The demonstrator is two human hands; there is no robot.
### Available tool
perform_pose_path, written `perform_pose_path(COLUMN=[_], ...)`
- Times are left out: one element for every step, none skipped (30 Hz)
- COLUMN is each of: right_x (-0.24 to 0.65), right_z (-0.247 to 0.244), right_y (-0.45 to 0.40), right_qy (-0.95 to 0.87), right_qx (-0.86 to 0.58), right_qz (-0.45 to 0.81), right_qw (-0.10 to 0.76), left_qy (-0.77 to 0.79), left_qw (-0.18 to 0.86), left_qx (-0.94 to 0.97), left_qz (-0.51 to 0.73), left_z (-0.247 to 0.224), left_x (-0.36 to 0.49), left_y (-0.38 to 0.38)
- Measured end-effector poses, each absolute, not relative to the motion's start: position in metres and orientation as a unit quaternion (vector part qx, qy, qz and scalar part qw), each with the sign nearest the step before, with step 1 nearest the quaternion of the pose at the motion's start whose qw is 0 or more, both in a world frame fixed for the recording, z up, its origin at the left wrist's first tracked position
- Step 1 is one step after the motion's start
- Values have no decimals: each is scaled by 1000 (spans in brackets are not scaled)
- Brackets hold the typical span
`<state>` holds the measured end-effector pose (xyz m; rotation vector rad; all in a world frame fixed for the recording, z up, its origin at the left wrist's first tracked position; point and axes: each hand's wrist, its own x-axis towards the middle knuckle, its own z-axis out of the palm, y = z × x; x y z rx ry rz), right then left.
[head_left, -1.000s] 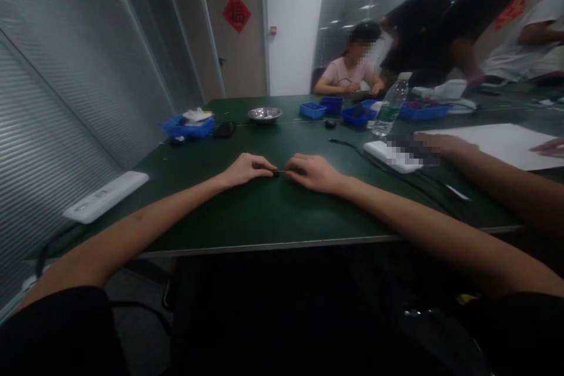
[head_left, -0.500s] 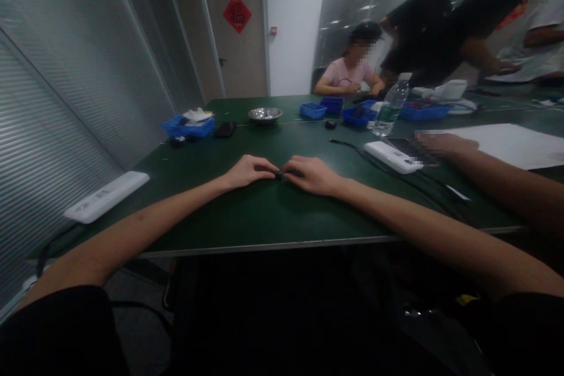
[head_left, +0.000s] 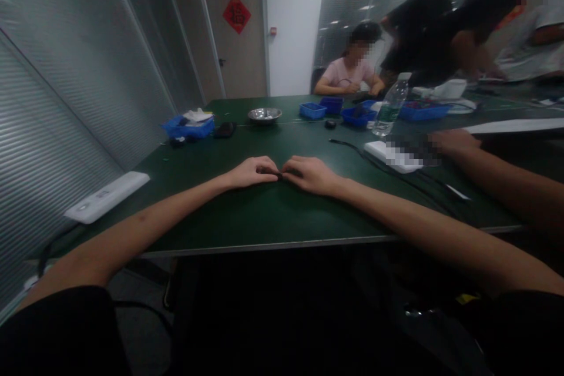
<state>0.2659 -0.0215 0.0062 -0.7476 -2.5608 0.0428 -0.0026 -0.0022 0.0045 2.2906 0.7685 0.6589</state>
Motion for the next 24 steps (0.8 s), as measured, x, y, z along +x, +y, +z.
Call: perform_pose_path(right_x=[266,266,266,267,268,269,270,271,273,274,275,275,276,276,275,275,274,274,273,273,273,273,273,274], right_z=[6,7,8,9,9,10,11,12,12,13,13,14,14,14,15,15,15,15,15,15,15,15,14,14], right_y=[-22,-22,-23,-23,-23,-23,-22,-22,-21,-20,-20,-20,-20,-20,-20,-21,-21,-22,-22,-22,-22,-22,-22,-22], right_qy=[-933,-933,-932,-930,-928,-926,-923,-921,-919,-917,-915,-915,-915,-916,-918,-919,-921,-921,-922,-921,-921,-921,-921,-921], right_qx=[-273,-275,-278,-283,-288,-292,-297,-302,-306,-310,-312,-314,-313,-311,-308,-304,-302,-300,-300,-301,-302,-303,-303,-303], right_qz=[16,16,15,14,12,11,11,11,12,14,17,19,22,24,26,27,27,26,26,25,24,24,24,24], right_qw=[233,232,232,234,236,239,242,246,249,252,253,254,253,251,249,248,246,246,245,245,244,244,244,245], left_qy=[289,288,288,290,294,302,315,331,353,380,410,444,478,509,538,564,588,611,632,649,662,668,669,666], left_qw=[314,314,314,312,309,305,301,298,293,287,278,265,249,233,214,195,172,147,122,99,79,63,50,40], left_qx=[870,871,872,873,873,872,870,865,858,848,836,820,802,782,761,740,722,703,687,673,664,659,661,667], left_qz=[247,245,242,240,238,235,232,230,230,232,237,247,259,274,293,310,323,333,337,340,340,339,336,331], left_z=[5,5,5,4,4,4,4,4,4,4,4,4,4,3,3,4,4,5,6,7,9,10,12,13], left_x=[-3,-3,-4,-6,-9,-12,-17,-23,-31,-40,-50,-62,-74,-87,-101,-114,-127,-140,-151,-161,-169,-175,-179,-182], left_y=[-2,-1,1,3,7,11,16,21,28,35,42,50,57,63,69,73,76,77,77,76,75,73,70,68])
